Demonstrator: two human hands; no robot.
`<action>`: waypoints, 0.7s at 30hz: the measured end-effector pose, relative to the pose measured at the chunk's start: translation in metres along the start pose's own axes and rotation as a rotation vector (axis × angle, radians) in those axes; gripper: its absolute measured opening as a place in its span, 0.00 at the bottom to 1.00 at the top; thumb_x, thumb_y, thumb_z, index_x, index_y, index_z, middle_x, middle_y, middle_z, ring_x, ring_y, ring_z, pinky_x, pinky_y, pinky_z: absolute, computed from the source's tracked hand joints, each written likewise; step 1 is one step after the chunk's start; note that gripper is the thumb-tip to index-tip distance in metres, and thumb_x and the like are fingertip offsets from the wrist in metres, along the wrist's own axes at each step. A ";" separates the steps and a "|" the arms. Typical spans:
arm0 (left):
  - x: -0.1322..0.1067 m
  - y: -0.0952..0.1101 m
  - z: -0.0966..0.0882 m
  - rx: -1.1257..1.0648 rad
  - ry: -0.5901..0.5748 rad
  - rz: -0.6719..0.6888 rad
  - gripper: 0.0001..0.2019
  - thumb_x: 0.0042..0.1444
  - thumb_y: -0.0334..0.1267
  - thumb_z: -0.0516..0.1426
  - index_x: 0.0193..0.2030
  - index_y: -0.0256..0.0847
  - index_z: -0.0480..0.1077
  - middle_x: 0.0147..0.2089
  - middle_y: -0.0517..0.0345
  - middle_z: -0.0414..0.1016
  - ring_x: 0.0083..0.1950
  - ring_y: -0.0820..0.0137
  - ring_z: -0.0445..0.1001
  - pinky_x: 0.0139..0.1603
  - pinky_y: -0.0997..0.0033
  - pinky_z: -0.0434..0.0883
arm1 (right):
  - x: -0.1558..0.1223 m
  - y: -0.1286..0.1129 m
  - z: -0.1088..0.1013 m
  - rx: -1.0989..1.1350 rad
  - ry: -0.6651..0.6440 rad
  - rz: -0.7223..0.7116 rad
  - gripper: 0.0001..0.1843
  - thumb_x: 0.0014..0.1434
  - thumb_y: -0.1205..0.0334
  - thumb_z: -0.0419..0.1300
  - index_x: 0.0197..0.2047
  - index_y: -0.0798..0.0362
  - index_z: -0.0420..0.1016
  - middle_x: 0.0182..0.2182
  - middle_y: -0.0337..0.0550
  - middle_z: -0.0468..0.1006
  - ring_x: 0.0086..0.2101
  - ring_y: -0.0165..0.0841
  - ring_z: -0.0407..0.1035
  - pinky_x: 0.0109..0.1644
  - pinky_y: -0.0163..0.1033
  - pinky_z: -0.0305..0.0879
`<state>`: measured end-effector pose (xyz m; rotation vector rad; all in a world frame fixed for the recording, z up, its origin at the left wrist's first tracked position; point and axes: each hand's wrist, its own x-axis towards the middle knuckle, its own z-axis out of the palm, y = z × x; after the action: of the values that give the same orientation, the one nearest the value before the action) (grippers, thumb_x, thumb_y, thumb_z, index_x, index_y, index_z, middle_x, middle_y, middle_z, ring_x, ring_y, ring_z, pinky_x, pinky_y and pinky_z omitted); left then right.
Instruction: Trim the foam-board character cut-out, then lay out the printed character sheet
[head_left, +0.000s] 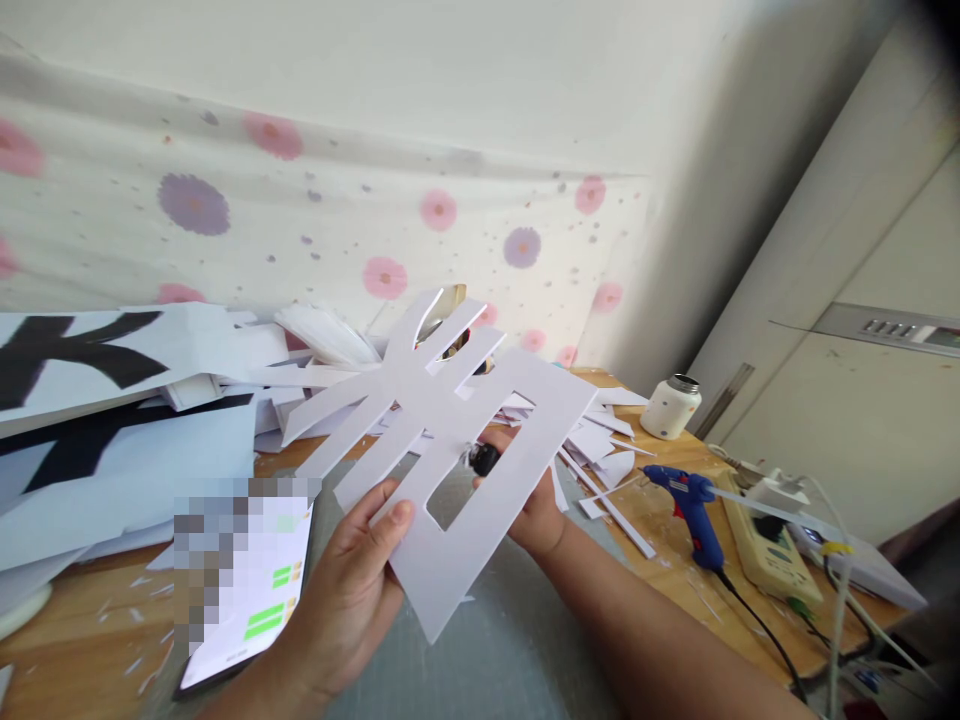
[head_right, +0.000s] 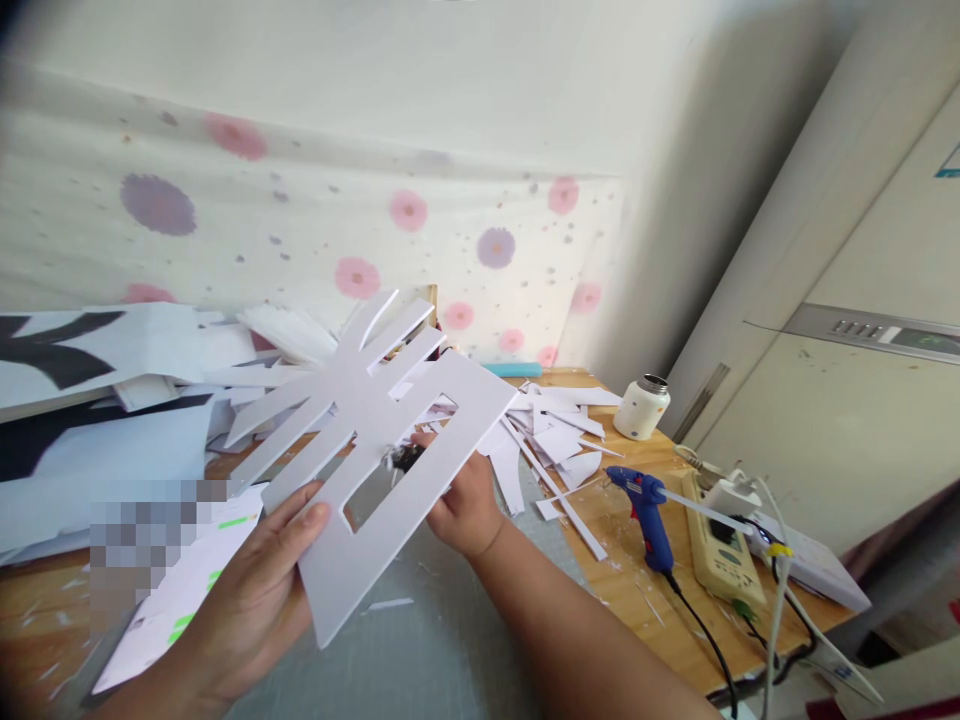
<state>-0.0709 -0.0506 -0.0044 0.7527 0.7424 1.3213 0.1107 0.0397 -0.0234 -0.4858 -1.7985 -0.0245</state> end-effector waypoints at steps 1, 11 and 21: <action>0.000 0.000 0.001 0.004 -0.008 0.005 0.19 0.52 0.45 0.67 0.51 0.46 0.76 0.44 0.52 0.82 0.45 0.61 0.79 0.43 0.70 0.74 | 0.000 -0.001 0.001 0.023 -0.017 -0.024 0.23 0.58 0.63 0.60 0.58 0.46 0.68 0.41 0.46 0.79 0.38 0.41 0.75 0.42 0.47 0.73; -0.001 0.003 0.001 0.008 -0.021 -0.009 0.19 0.52 0.45 0.67 0.50 0.46 0.76 0.44 0.52 0.82 0.46 0.61 0.79 0.44 0.70 0.74 | -0.001 0.002 0.001 -0.030 0.020 0.016 0.21 0.61 0.59 0.59 0.58 0.45 0.69 0.41 0.46 0.78 0.38 0.42 0.75 0.42 0.49 0.73; 0.000 0.004 0.005 0.017 0.039 -0.027 0.24 0.47 0.46 0.70 0.50 0.44 0.76 0.43 0.51 0.82 0.44 0.60 0.79 0.41 0.70 0.75 | -0.001 0.006 -0.001 -0.051 0.023 0.018 0.21 0.58 0.62 0.59 0.56 0.46 0.69 0.40 0.46 0.79 0.39 0.42 0.75 0.43 0.50 0.73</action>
<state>-0.0691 -0.0502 0.0018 0.7300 0.7932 1.3094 0.1136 0.0443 -0.0252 -0.5356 -1.7742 -0.0637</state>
